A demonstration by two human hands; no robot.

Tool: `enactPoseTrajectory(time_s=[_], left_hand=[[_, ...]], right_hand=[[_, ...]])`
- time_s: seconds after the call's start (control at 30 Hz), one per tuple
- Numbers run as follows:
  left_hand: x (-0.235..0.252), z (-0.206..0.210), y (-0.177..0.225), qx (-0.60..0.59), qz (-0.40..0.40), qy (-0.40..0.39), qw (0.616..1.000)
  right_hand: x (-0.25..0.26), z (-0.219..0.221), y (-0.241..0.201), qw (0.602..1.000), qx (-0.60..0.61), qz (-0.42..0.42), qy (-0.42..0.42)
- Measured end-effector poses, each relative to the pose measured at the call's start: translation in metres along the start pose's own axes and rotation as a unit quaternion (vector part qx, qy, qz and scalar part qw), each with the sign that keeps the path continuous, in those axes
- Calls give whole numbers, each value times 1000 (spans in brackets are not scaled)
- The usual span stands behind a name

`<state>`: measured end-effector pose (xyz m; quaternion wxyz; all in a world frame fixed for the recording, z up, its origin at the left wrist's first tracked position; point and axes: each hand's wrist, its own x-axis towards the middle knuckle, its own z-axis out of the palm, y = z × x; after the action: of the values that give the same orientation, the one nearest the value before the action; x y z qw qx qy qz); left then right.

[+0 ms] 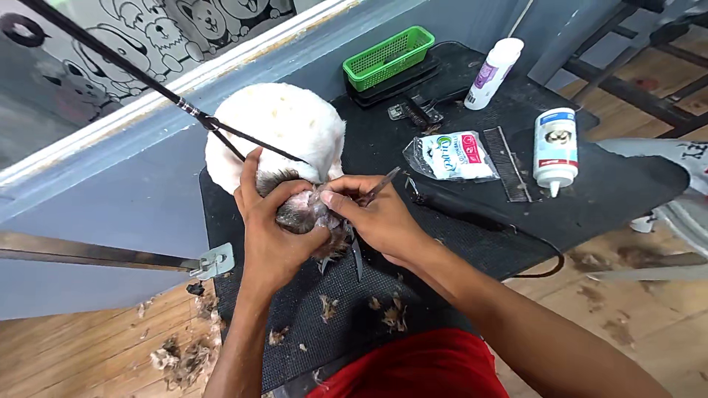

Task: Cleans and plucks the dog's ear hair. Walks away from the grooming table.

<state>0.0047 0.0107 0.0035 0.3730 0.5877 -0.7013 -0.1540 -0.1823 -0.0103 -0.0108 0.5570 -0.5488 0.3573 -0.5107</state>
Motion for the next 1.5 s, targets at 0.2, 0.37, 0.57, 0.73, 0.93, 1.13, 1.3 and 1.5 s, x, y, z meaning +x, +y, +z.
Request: enactPoseTrajectory(time_s=[0.2,0.37,0.57,0.73,0.93,1.13,1.3,1.5], left_hand=[[-2,1,-2,6,-3,1,1000],[-3,1,-1,5,-11,5,1000],[-4,1,0,5,-3,2,1000],[-6,1,0,9,6,12,1000],[-6,3,4,-19,5,33,999],[-2,15,0,-77,40,105,991],[-6,15,-3,-31,22,87,995],[-7,11,-2,28,10,49,998]], right_hand=[[5,6,11,990,-112,-88,24],[8,0,6,990,-103,-91,12],[4,10,17,990,-40,-126,52],[8,4,18,992,-8,-122,43],[-8,4,38,991,93,-65,65],[-30,18,52,989,27,-126,74],[-32,15,58,987,-5,-158,36],[-25,-9,46,979,-68,-190,32]])
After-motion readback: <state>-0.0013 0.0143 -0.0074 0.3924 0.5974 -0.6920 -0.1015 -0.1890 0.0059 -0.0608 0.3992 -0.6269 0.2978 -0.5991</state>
